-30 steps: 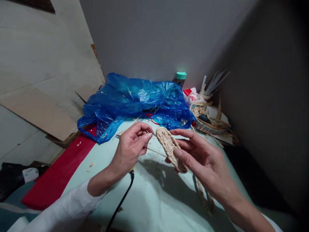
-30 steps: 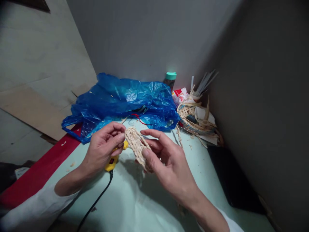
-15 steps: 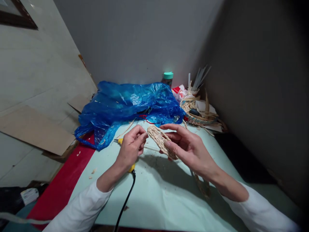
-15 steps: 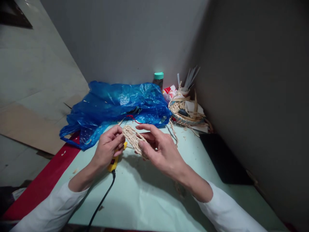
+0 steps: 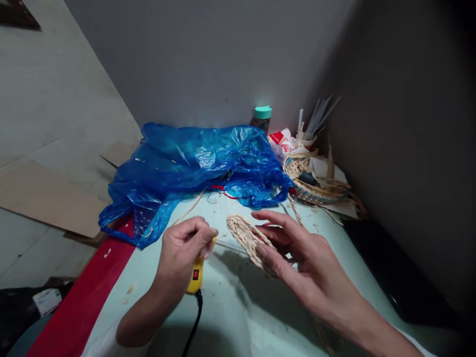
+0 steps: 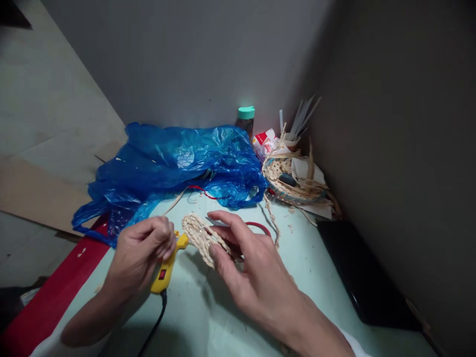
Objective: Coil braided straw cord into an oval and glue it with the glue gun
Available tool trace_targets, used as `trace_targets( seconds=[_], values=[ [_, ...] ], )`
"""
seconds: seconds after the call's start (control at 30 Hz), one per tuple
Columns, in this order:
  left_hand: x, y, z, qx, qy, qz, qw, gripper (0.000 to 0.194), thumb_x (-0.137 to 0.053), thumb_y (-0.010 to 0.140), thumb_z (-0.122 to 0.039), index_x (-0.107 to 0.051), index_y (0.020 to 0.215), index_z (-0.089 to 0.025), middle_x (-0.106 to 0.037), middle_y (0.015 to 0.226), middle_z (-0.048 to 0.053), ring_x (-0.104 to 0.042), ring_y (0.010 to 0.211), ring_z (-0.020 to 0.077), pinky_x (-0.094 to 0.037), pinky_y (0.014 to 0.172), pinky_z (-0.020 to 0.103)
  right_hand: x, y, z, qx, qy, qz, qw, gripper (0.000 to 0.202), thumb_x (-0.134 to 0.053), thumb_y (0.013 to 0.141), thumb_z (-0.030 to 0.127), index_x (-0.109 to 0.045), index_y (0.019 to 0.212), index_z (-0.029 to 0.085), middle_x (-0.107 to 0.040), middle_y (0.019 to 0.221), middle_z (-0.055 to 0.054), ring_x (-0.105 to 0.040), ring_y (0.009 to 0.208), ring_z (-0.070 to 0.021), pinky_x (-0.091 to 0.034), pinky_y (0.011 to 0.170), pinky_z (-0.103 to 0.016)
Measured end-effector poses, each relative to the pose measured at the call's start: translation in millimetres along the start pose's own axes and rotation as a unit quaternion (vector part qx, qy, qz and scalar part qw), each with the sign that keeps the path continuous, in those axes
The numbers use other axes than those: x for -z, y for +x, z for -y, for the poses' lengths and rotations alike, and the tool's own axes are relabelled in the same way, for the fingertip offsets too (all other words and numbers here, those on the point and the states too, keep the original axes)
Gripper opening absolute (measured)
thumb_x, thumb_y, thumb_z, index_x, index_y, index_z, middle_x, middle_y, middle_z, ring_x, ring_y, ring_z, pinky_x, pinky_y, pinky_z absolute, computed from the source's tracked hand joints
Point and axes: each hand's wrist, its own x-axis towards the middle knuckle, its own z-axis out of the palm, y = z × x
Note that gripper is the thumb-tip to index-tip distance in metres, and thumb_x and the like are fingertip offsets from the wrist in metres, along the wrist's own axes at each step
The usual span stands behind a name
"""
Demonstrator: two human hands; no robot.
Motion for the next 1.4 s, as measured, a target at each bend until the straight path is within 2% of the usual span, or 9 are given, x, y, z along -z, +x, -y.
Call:
trace_targets(
  seconds=[0.03, 0.17, 0.33, 0.53, 0.63, 1.0, 1.17, 1.3, 1.4],
  values=[
    [-0.9, 1.3, -1.4, 0.009, -0.019, 0.010, 1.000, 0.014, -0.073, 0.086, -0.030, -0.067, 0.080, -0.019, -0.055, 0.068, -0.001, -0.049, 0.058, 0.0100, -0.041, 0.055, 0.023, -0.3, -0.1, -0.7, 0.000, -0.005, 0.005, 1.000, 0.035, -0.053, 0.103, 0.031, -0.047, 0.137, 0.026, -0.064, 0.086, -0.003, -0.064, 0.074, -0.0165, -0.046, 0.055, -0.022],
    [-7.8, 2.1, -6.7, 0.015, -0.054, 0.065, 0.996, 0.033, -0.070, 0.088, -0.038, -0.067, 0.117, -0.023, -0.064, 0.100, 0.006, -0.061, 0.080, 0.0158, -0.054, 0.066, 0.025, -3.0, -0.5, -3.7, 0.003, -0.031, 0.029, 0.999, 0.034, -0.051, 0.105, 0.028, -0.044, 0.138, 0.032, -0.068, 0.102, -0.001, -0.067, 0.089, -0.0145, -0.051, 0.066, -0.019],
    [-9.9, -0.8, -12.4, 0.007, -0.008, 0.085, 0.996, 0.017, -0.072, 0.085, -0.025, -0.071, 0.102, -0.021, -0.066, 0.082, 0.002, -0.062, 0.068, 0.0130, -0.055, 0.062, 0.023, -4.3, -2.0, -5.1, 0.018, -0.088, 0.078, 0.993, 0.033, -0.050, 0.105, 0.030, -0.046, 0.138, 0.031, -0.069, 0.110, -0.001, -0.067, 0.090, -0.0145, -0.052, 0.072, -0.022],
    [1.6, -3.7, -13.5, 0.021, 0.004, 0.089, 0.996, 0.006, -0.073, 0.083, -0.019, -0.075, 0.089, -0.018, -0.069, 0.083, 0.001, -0.064, 0.065, 0.0101, -0.055, 0.062, 0.020, 9.6, -0.3, -4.5, 0.072, -0.147, 0.098, 0.982, 0.026, -0.054, 0.105, 0.033, -0.055, 0.130, 0.028, -0.070, 0.114, 0.002, -0.068, 0.092, -0.0135, -0.051, 0.070, -0.021],
    [9.0, -6.5, -7.6, 0.042, -0.007, 0.094, 0.995, 0.006, -0.073, 0.085, -0.021, -0.075, 0.089, -0.017, -0.068, 0.083, 0.001, -0.064, 0.067, 0.0104, -0.054, 0.062, 0.020, 18.3, 1.1, -5.7, 0.097, -0.192, 0.102, 0.971, 0.019, -0.056, 0.103, 0.030, -0.065, 0.120, 0.025, -0.071, 0.106, 0.001, -0.068, 0.079, -0.0125, -0.049, 0.065, -0.022],
    [6.5, -8.7, 1.6, 0.124, -0.079, 0.146, 0.978, 0.004, -0.073, 0.081, -0.012, -0.075, 0.083, -0.015, -0.064, 0.077, 0.001, -0.058, 0.066, 0.0069, -0.047, 0.060, 0.014, 19.2, 6.2, -10.2, 0.312, -0.333, -0.021, 0.889, 0.018, -0.054, 0.099, 0.003, -0.061, 0.111, 0.014, -0.068, 0.096, -0.007, -0.059, 0.084, -0.0187, -0.047, 0.078, -0.032],
    [4.8, -9.7, -0.9, 0.175, -0.137, 0.153, 0.963, 0.005, -0.078, 0.076, -0.011, -0.074, 0.080, -0.013, -0.064, 0.075, 0.002, -0.058, 0.066, 0.0076, -0.048, 0.059, 0.012, 11.8, 14.4, -21.2, 0.309, -0.326, -0.022, 0.893, 0.018, -0.050, 0.101, 0.005, -0.060, 0.115, 0.010, -0.069, 0.097, -0.010, -0.058, 0.084, -0.0197, -0.046, 0.076, -0.033],
    [10.2, -6.4, -4.9, 0.204, -0.187, 0.111, 0.954, 0.008, -0.079, 0.077, -0.013, -0.073, 0.082, -0.014, -0.067, 0.075, 0.004, -0.064, 0.068, 0.0112, -0.055, 0.060, 0.016, 9.7, 18.4, -34.5, 0.267, -0.360, 0.008, 0.894, 0.021, -0.046, 0.105, 0.016, -0.059, 0.121, 0.010, -0.068, 0.101, -0.011, -0.056, 0.086, -0.0217, -0.043, 0.074, -0.034],
    [16.2, -1.2, -10.4, 0.196, -0.233, 0.079, 0.949, 0.017, -0.076, 0.073, -0.002, -0.070, 0.083, -0.015, -0.068, 0.074, 0.004, -0.065, 0.065, 0.0115, -0.057, 0.060, 0.017, 15.1, 21.7, -45.8, 0.208, -0.379, 0.051, 0.900, 0.026, -0.044, 0.101, 0.015, -0.063, 0.118, 0.012, -0.068, 0.099, -0.012, -0.059, 0.088, -0.0242, -0.044, 0.075, -0.034]
  ],
)
